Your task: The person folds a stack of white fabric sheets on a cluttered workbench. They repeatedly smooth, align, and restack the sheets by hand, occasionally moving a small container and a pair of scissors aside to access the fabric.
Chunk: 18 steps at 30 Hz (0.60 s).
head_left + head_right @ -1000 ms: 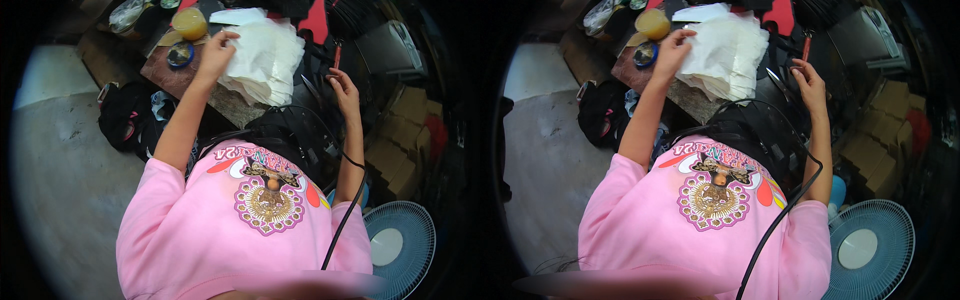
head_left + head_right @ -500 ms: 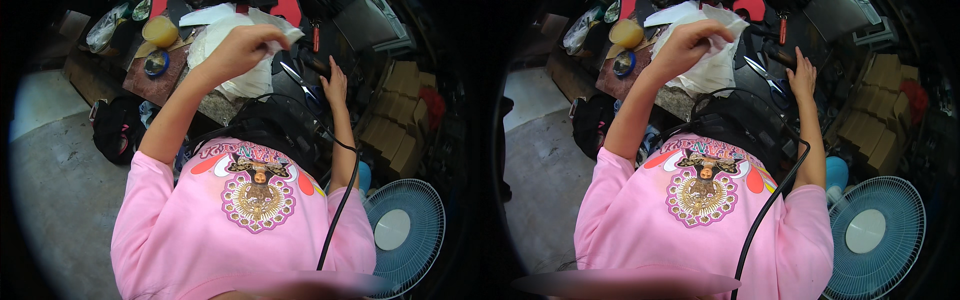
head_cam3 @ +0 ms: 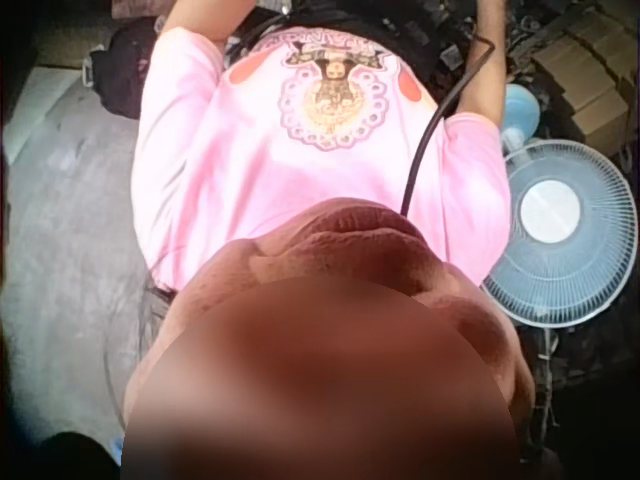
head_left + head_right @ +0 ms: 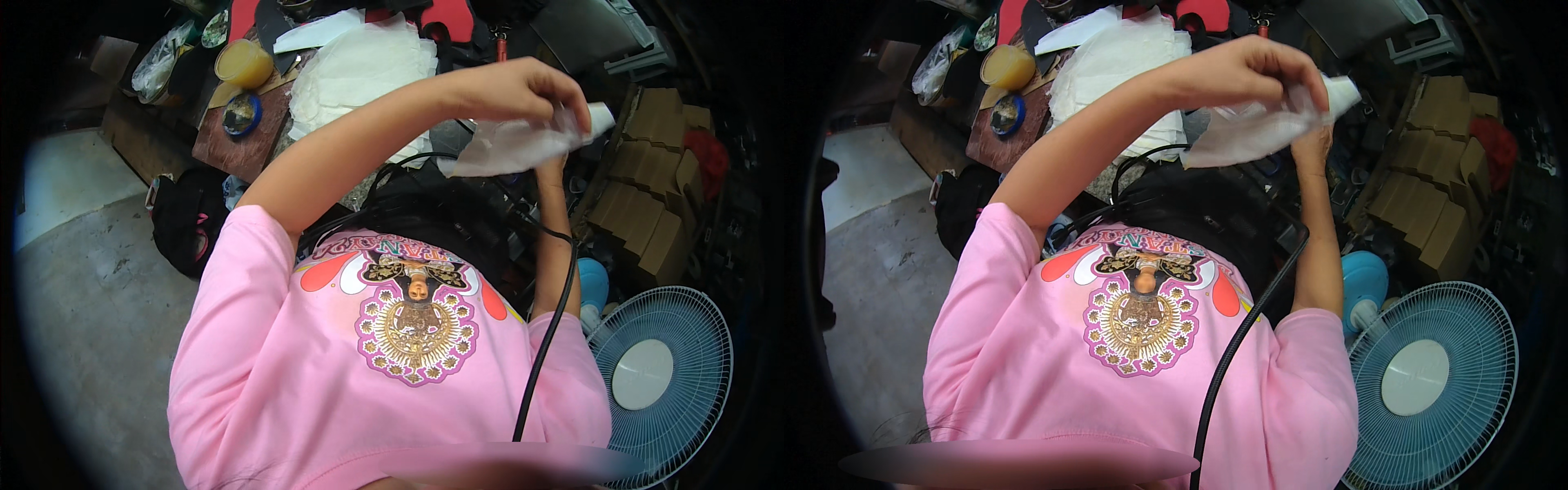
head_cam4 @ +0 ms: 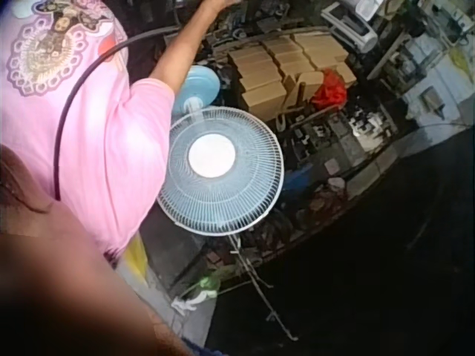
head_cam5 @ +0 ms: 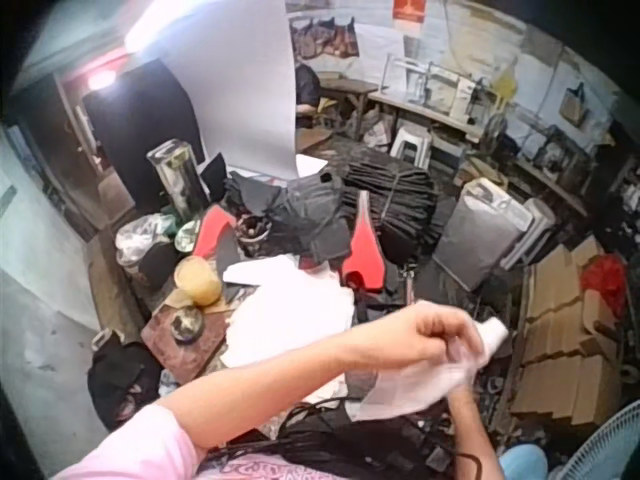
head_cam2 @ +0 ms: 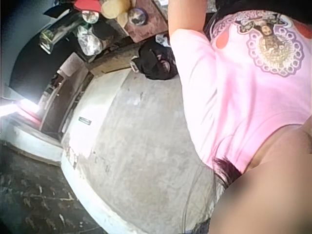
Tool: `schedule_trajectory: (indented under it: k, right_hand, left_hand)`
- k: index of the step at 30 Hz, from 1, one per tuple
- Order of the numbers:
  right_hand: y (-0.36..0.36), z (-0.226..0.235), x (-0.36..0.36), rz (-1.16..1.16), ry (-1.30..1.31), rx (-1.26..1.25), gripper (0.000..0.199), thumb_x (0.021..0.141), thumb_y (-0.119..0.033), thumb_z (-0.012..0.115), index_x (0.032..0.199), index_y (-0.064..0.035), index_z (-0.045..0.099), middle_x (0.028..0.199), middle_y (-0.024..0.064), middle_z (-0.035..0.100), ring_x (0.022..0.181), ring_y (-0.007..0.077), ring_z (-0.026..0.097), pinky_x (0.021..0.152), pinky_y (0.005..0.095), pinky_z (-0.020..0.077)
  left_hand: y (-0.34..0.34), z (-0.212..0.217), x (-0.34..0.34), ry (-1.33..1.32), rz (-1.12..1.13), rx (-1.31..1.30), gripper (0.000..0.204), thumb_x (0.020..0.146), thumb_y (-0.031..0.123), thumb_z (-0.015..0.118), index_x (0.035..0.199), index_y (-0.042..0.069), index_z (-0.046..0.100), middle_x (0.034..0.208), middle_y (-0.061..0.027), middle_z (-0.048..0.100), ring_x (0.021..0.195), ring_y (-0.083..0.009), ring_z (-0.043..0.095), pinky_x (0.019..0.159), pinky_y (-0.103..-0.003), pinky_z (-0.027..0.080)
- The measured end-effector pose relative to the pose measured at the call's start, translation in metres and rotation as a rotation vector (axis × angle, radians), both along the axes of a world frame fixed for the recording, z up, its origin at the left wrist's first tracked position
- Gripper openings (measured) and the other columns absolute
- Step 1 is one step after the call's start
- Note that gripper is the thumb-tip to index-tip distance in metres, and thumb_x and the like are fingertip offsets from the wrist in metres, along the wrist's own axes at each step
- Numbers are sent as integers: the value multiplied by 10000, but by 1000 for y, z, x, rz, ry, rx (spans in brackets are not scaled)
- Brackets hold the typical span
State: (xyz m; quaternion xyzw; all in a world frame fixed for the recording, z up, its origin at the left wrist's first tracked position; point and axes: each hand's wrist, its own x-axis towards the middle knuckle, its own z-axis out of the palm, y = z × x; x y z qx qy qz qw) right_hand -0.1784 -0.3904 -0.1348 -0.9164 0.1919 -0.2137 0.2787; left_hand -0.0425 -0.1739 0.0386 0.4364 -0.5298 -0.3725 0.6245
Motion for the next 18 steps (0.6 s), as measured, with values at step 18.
schedule_trajectory:
  k: [18]
  right_hand:
    - [-14, 21, 18, -231, 282, -201, 379, 861, -300, 648, 1161, -68, 646, 1131, 158, 646, 1084, 359, 584, 893, 468, 446]
  left_hand:
    - [-39, -12, 4, -282, 92, 127, 418, 777, -65, 472, 1123, 41, 683, 1111, -77, 686, 1089, -187, 611, 1005, -322, 433]
